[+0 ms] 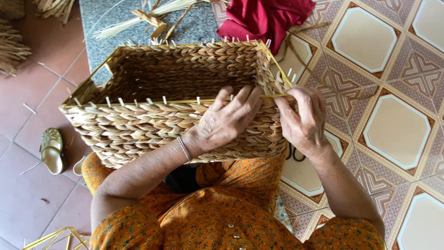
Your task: The person trims the protruding edges of a woven basket using scissors. They rotate the basket to access different sides and cut the excess material flush with the rim.
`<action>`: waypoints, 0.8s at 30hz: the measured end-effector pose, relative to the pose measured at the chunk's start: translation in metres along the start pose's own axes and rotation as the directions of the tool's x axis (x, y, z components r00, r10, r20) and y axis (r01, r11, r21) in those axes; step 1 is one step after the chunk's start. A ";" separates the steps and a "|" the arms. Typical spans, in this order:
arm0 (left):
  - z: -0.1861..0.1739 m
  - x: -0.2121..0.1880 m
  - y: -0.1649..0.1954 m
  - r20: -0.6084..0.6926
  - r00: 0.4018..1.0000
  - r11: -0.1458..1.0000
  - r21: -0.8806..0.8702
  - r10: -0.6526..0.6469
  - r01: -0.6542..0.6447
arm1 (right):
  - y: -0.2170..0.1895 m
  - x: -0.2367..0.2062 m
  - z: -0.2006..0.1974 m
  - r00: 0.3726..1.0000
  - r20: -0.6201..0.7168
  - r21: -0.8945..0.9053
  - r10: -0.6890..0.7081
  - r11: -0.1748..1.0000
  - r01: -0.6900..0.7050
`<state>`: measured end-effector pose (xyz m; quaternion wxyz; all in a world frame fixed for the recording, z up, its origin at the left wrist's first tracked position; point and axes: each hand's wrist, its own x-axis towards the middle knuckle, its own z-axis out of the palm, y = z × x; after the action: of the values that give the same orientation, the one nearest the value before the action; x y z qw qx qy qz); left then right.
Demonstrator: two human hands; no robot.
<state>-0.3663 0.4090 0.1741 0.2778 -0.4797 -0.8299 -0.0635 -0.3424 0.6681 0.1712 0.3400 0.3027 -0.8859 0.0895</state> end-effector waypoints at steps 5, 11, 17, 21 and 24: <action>0.001 0.002 -0.001 0.018 0.990 0.988 -0.065 -0.138 0.139 | -0.004 -0.001 -0.001 1.000 -0.020 0.043 0.012 0.999 -0.011; 0.005 0.006 0.001 0.045 0.965 0.945 -0.198 -0.257 0.261 | 0.002 -0.019 0.013 0.999 -0.036 0.088 0.002 0.996 0.001; -0.011 -0.020 0.009 -0.126 0.965 0.957 -0.213 -0.229 0.200 | -0.002 -0.034 0.020 0.989 -0.148 0.029 -0.011 0.999 0.015; -0.020 -0.044 0.005 -0.233 0.903 0.932 -0.128 -0.360 0.339 | -0.017 -0.025 0.027 0.980 -0.198 -0.052 0.039 0.997 -0.050; -0.021 -0.048 0.009 -0.217 0.902 0.927 -0.105 -0.374 0.359 | -0.042 -0.020 0.027 0.990 -0.116 -0.071 0.079 0.994 -0.088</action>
<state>-0.3324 0.3692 0.1648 0.3414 -0.3126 -0.8644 -0.1965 -0.3204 0.6344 0.1362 0.3968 0.2467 -0.8799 0.0868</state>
